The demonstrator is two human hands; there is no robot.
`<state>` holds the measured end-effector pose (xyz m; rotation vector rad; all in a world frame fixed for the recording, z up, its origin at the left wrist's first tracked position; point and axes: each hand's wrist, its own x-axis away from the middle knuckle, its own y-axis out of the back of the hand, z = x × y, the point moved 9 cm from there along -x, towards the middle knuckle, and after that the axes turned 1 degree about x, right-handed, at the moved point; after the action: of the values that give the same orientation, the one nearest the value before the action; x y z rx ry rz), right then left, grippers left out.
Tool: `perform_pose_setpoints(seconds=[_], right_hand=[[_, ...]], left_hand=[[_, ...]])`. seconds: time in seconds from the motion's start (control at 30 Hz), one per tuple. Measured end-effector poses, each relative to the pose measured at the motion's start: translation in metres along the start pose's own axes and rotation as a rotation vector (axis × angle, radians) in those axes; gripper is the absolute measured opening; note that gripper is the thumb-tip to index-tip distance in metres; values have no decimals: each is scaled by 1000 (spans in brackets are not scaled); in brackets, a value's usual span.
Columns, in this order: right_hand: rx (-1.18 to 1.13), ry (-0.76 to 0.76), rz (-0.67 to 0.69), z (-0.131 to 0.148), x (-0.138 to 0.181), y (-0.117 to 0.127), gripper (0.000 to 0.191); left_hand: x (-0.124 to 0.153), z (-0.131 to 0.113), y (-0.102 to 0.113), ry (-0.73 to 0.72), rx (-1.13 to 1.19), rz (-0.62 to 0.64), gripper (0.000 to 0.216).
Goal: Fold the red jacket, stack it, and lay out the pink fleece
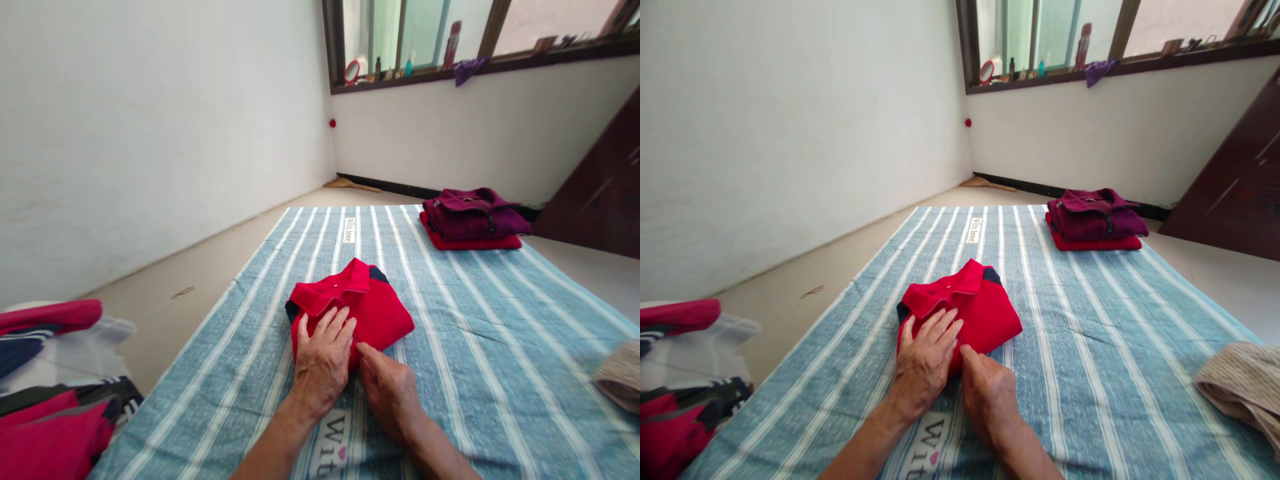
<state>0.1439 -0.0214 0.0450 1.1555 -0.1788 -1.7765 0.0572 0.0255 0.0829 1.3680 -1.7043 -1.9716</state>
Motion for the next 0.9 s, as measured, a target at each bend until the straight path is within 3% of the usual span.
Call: perform_pose_setpoints(seconds=[0.17,0.33,0.47,0.6,0.7,0.8,0.9], right_hand=[[21,23,-19,4,1,3,30],[48,59,-102,1,-4,25,25],[125,181,-73,1,-12,38,24],[279,359,103,8,-15,25,31],[372,427,227,3,-17,9,38],[434,452,271,-6,-22,-2,42],[444,474,276,-11,-28,-7,42]], left_hand=[[-2,3,-1,32,24,25,32],[-4,4,-1,46,38,49,33],[-5,3,-3,49,50,65,31],[-8,3,-1,42,51,98,31],[-7,4,-2,24,59,201,35],[-1,2,-9,-7,52,347,58],[5,-2,-15,-29,-15,375,74]])
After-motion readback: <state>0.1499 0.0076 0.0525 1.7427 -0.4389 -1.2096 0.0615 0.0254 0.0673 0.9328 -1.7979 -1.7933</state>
